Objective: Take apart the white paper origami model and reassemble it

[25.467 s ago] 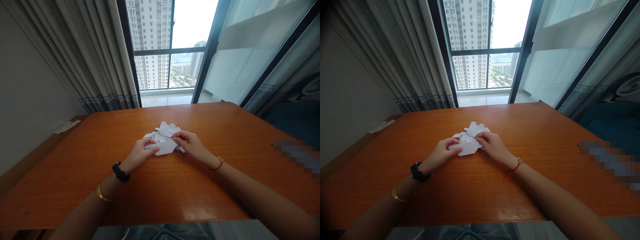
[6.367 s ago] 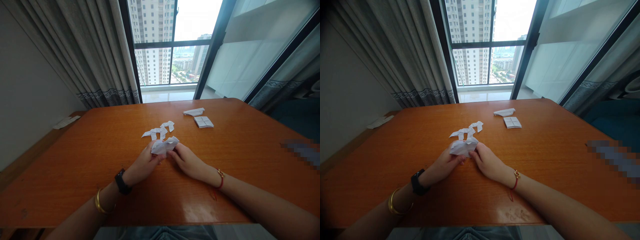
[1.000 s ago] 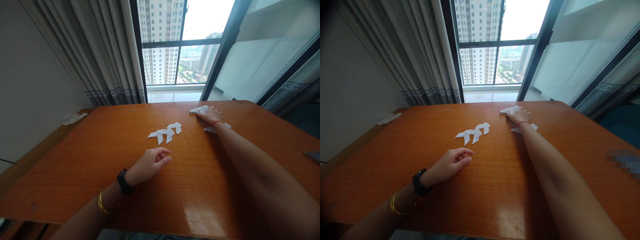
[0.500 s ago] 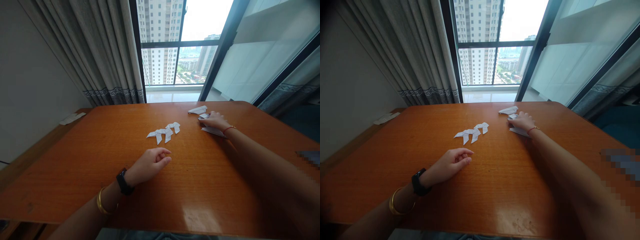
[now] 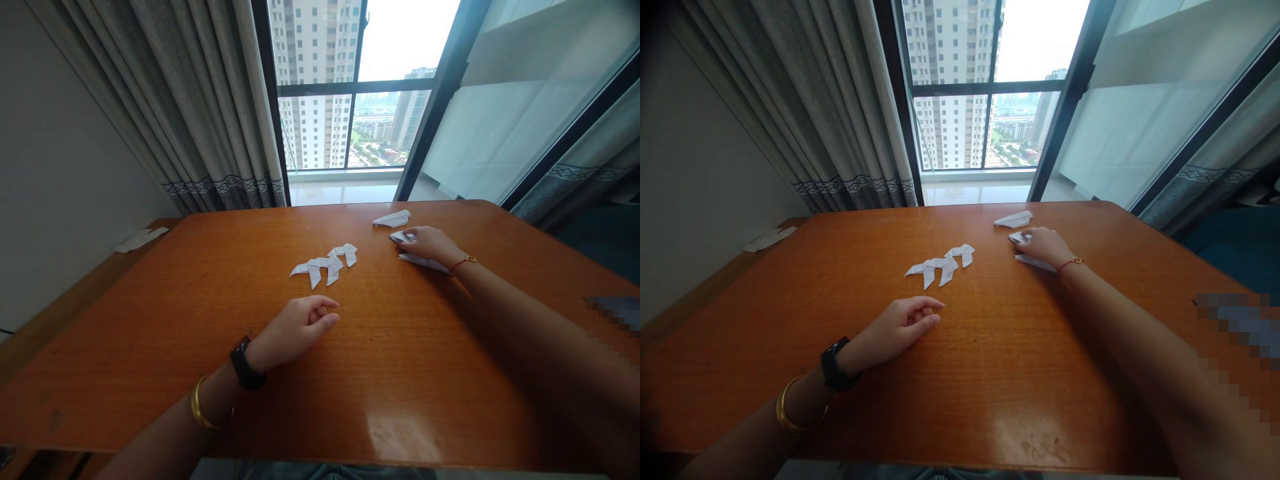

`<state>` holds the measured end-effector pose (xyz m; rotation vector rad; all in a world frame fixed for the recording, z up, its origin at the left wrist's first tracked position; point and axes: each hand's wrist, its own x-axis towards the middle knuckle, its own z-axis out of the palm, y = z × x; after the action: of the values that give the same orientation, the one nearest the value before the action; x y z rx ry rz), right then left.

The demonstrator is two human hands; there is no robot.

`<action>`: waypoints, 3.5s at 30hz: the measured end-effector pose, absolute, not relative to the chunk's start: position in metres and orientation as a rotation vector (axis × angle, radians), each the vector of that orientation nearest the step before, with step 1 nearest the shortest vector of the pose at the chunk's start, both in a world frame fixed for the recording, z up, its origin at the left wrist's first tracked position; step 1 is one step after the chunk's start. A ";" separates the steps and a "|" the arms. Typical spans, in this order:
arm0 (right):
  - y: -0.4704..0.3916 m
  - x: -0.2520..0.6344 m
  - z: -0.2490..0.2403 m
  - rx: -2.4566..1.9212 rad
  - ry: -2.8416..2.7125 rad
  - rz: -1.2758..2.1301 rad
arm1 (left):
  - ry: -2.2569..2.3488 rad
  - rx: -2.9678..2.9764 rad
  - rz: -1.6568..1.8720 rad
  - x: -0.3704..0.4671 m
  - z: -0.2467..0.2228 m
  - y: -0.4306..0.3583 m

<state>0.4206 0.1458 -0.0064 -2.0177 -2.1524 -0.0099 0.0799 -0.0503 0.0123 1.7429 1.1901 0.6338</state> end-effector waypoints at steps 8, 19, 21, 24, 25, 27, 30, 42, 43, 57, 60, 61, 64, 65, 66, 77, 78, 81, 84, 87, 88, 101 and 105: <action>0.151 0.410 0.000 -2.082 -2.162 -0.079 | 1.199 1.731 0.647 0.080 0.015 -0.051; 0.135 0.407 -0.002 -2.016 -2.145 -0.070 | 1.192 1.744 0.660 0.081 0.013 -0.051; 0.142 0.406 0.000 -2.074 -2.048 0.003 | 1.204 1.743 0.664 0.081 0.012 -0.050; 0.150 0.406 0.002 -2.126 -1.936 0.064 | 1.214 1.749 0.666 0.080 0.012 -0.050; 0.152 0.407 0.002 -2.134 -1.906 0.074 | 1.212 1.752 0.664 0.080 0.012 -0.050; 0.155 0.407 0.003 -2.140 -1.855 0.091 | 1.206 1.759 0.659 0.080 0.012 -0.051; 0.156 0.406 0.003 -2.153 -1.799 0.076 | 1.208 1.766 0.652 0.080 0.013 -0.051; 0.138 0.400 -0.016 -2.021 -2.221 0.067 | 1.197 1.773 0.648 0.080 0.011 -0.051; 0.136 0.401 -0.016 -2.018 -2.230 0.077 | 1.196 1.772 0.647 0.080 0.011 -0.050; 0.120 0.393 0.004 -1.976 -2.235 0.047 | 1.206 1.775 0.637 0.080 0.015 -0.051; 0.116 0.368 0.008 -1.785 -2.218 -0.084 | 1.215 1.781 0.634 0.080 0.017 -0.051; 0.116 0.357 0.010 -1.687 -2.274 -0.062 | 1.220 1.787 0.631 0.079 0.018 -0.050; 0.118 0.320 0.012 -1.432 -2.535 0.100 | 1.250 1.798 0.634 0.077 0.020 -0.049; 0.120 0.309 0.012 -1.408 -2.602 0.147 | 1.260 1.798 0.638 0.077 0.021 -0.048; 0.122 0.300 0.012 -1.406 -2.642 0.181 | 1.268 1.797 0.644 0.076 0.021 -0.048; 0.132 0.317 0.031 -1.761 -2.671 0.401 | 1.261 1.798 0.651 0.078 0.023 -0.048; 0.132 0.319 0.037 -1.742 -2.680 0.418 | 1.261 1.801 0.650 0.078 0.023 -0.049; 0.135 0.317 0.056 -1.614 -2.706 0.479 | 1.251 1.797 0.655 0.077 0.023 -0.049; 0.140 0.298 0.071 -1.354 -2.752 0.669 | 1.242 1.787 0.655 0.077 0.021 -0.048; 0.142 0.267 0.068 -1.088 -2.778 0.922 | 1.249 1.775 0.655 0.076 0.019 -0.047; 0.143 0.257 0.063 -1.058 -2.781 0.961 | 1.252 1.774 0.658 0.076 0.018 -0.046; 0.136 0.246 0.029 -1.282 -2.911 0.898 | 1.238 1.814 0.669 0.076 0.018 -0.048; 0.140 0.248 0.045 -1.328 -2.921 0.827 | 1.224 1.803 0.683 0.076 0.015 -0.047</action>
<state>0.2477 0.1403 0.0445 -1.3276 -2.9211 0.8265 0.0765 -0.0465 0.0148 1.8030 1.2240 0.6827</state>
